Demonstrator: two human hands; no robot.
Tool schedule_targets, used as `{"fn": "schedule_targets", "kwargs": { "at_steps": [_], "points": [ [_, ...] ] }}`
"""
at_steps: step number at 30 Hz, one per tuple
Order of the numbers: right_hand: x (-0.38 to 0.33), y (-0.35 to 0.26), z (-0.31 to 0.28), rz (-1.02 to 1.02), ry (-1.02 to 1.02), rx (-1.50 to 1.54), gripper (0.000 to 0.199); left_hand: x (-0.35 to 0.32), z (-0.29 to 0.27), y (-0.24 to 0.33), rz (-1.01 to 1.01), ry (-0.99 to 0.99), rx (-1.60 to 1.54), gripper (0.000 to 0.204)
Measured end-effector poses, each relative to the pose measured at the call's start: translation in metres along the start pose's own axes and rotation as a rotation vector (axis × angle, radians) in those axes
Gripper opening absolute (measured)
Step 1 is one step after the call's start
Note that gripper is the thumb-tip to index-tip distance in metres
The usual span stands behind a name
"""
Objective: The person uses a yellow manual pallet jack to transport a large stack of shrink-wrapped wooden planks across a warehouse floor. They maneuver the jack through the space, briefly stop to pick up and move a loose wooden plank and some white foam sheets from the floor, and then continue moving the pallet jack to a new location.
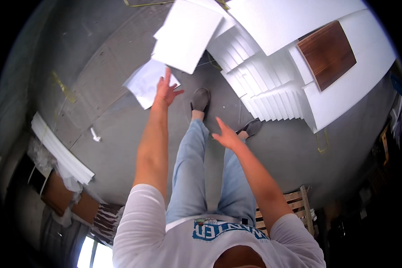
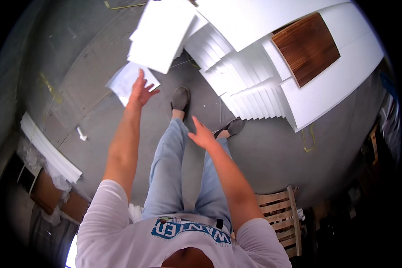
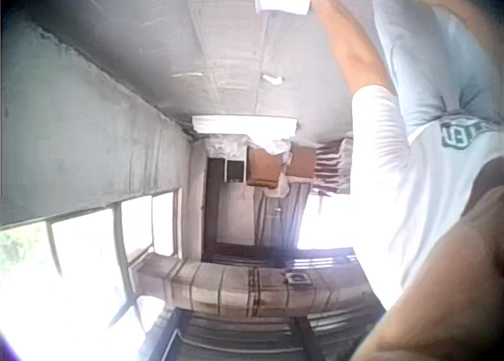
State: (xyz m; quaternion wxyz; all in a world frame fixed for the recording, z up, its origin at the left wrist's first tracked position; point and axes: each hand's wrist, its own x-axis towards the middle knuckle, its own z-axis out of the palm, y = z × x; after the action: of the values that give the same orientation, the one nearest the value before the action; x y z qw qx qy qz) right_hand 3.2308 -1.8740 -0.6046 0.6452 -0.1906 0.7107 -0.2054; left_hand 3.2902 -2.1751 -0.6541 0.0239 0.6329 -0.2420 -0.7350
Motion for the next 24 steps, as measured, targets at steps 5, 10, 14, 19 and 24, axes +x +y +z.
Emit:
{"fn": "schedule_targets", "kwargs": {
  "at_steps": [5, 10, 14, 19, 24],
  "points": [
    [0.188, -0.032, -0.05, -0.106, 0.101, -0.23, 0.085, 0.096, 0.032, 0.013, 0.313, -0.2, -0.141, 0.088],
    [0.286, -0.008, -0.089, -0.108, 0.207, -0.281, 0.08, 0.1, 0.067, 0.025, 0.365, -0.134, -0.162, 0.062],
    [0.293, -0.003, -0.1, -0.134, 0.317, -0.223, 0.075, 0.096, 0.075, 0.038, 0.4, -0.07, -0.172, 0.064],
    [0.259, -0.011, -0.163, -0.154, 0.245, -0.323, 0.064, 0.125, 0.136, 0.053, 0.421, -0.126, -0.114, 0.064],
    [0.065, 0.03, -0.104, -0.282, 0.071, 0.341, 0.05, 0.068, 0.083, 0.021, 0.248, 0.157, 0.18, 0.095]
  ]
}}
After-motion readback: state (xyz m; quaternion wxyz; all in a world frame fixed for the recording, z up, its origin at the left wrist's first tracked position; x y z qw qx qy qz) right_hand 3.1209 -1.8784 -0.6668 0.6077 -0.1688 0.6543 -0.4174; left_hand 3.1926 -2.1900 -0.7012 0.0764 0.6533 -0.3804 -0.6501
